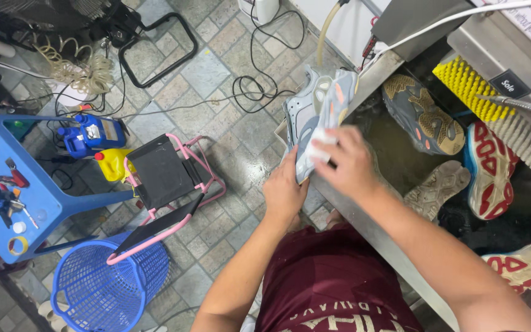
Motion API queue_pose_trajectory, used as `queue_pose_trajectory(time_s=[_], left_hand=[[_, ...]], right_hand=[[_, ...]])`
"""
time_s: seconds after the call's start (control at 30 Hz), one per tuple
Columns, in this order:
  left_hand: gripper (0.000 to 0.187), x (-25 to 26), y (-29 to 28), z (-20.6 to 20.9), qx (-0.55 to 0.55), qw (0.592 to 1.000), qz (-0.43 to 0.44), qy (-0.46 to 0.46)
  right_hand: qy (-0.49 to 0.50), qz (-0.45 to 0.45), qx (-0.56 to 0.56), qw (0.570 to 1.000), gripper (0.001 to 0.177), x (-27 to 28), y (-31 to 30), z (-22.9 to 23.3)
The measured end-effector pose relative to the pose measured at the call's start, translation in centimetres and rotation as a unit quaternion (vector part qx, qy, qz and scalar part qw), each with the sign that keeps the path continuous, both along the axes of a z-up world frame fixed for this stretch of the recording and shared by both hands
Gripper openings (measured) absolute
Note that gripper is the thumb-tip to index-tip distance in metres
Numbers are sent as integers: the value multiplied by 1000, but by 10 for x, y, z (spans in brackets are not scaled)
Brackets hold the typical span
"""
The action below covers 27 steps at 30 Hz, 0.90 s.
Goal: The person uses a multifunctional shoe washing machine to clean a sneaker. They position the shoe under rotating brushes for the sole and upper, then manually scrub the upper with a sponge and rinse it with a water hose before placing it aside.
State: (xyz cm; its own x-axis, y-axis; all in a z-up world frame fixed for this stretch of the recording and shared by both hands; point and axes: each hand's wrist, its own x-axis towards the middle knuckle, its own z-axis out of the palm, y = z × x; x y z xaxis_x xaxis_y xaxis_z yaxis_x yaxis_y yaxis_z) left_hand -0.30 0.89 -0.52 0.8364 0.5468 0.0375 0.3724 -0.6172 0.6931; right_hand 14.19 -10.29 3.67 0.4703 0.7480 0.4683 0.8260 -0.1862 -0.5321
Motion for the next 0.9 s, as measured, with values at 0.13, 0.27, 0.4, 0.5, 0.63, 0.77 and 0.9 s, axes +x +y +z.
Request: queue_pose_trajectory(time_s=[0.13, 0.27, 0.4, 0.5, 0.63, 0.77, 0.9], left_hand=[[90, -3, -5, -7, 48, 998, -18, -25], [93, -3, -7, -10, 66, 997, -26, -15], [89, -6, -5, -8, 72, 994, -48, -67], [79, -21, 3, -11, -11, 991, -49, -123], [66, -29, 7, -29, -183, 963, -2, -199], [60, -22, 3, -32, -141, 962, -10, -235], [60, -11, -2, -16, -174, 971, 24, -164]], right_hand=[[-14, 58, -20, 998, 34, -7, -6, 3], [-16, -61, -1, 998, 28, 65, 9, -18], [3, -128, 22, 992, 24, 112, 12, -38], [28, -126, 32, 991, 24, 113, 6, -50], [43, -128, 39, 990, 24, 114, 3, -48], [45, -125, 26, 991, 22, 85, 1, -24], [78, -77, 12, 994, 28, 7, -6, 21]])
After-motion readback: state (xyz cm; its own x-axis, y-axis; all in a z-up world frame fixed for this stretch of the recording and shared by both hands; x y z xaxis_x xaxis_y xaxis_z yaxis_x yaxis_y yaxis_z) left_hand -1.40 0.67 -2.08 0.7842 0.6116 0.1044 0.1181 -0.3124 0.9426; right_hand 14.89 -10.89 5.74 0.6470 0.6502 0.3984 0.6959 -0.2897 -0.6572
